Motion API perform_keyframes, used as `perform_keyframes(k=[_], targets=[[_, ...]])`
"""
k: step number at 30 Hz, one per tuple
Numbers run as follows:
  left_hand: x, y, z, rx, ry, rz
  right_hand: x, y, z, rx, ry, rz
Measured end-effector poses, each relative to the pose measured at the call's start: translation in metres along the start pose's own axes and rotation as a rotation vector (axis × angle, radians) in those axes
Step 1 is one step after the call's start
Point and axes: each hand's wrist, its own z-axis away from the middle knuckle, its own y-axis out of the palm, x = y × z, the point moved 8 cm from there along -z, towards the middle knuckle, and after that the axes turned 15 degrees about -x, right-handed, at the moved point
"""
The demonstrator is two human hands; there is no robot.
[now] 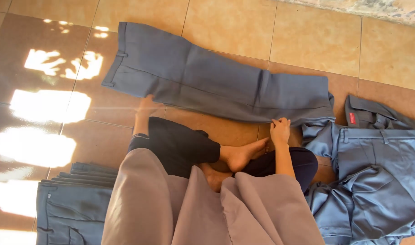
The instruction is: The person sits on a tiled floor and folds gray trousers by hand. They smooth the fabric, fold the legs together, fold the pants in half lengthwise, and then fold them into a compact rectangle. The folded pants are placed on a growing stack to the left, and the person repeats the process with additional pairs from a pile on the right.
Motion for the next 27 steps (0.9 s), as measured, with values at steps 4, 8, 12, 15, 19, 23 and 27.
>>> perform_keyframes(k=[4,8,12,15,19,23,27], targets=[[-0.076,0.010,0.033,-0.062,0.047,-0.090,-0.026,0.030,0.001,0.106,0.118,-0.012],[-0.149,0.057,0.072,0.013,0.336,-0.304,-0.033,0.037,0.010,0.208,0.187,0.105],[-0.155,0.137,0.088,0.164,0.512,-0.386,-0.026,0.041,0.016,0.249,0.171,0.105],[-0.153,0.118,0.099,0.164,0.464,-0.384,-0.015,0.034,0.016,0.261,0.179,0.077],[-0.132,0.130,0.069,0.148,0.419,-0.409,-0.003,0.020,0.015,0.238,0.137,0.056],[-0.096,0.108,0.026,0.079,0.298,-0.384,-0.003,0.022,0.018,0.234,0.079,0.074],[-0.020,0.081,-0.020,-0.094,0.035,-0.414,-0.003,0.022,0.020,0.311,0.130,0.097]])
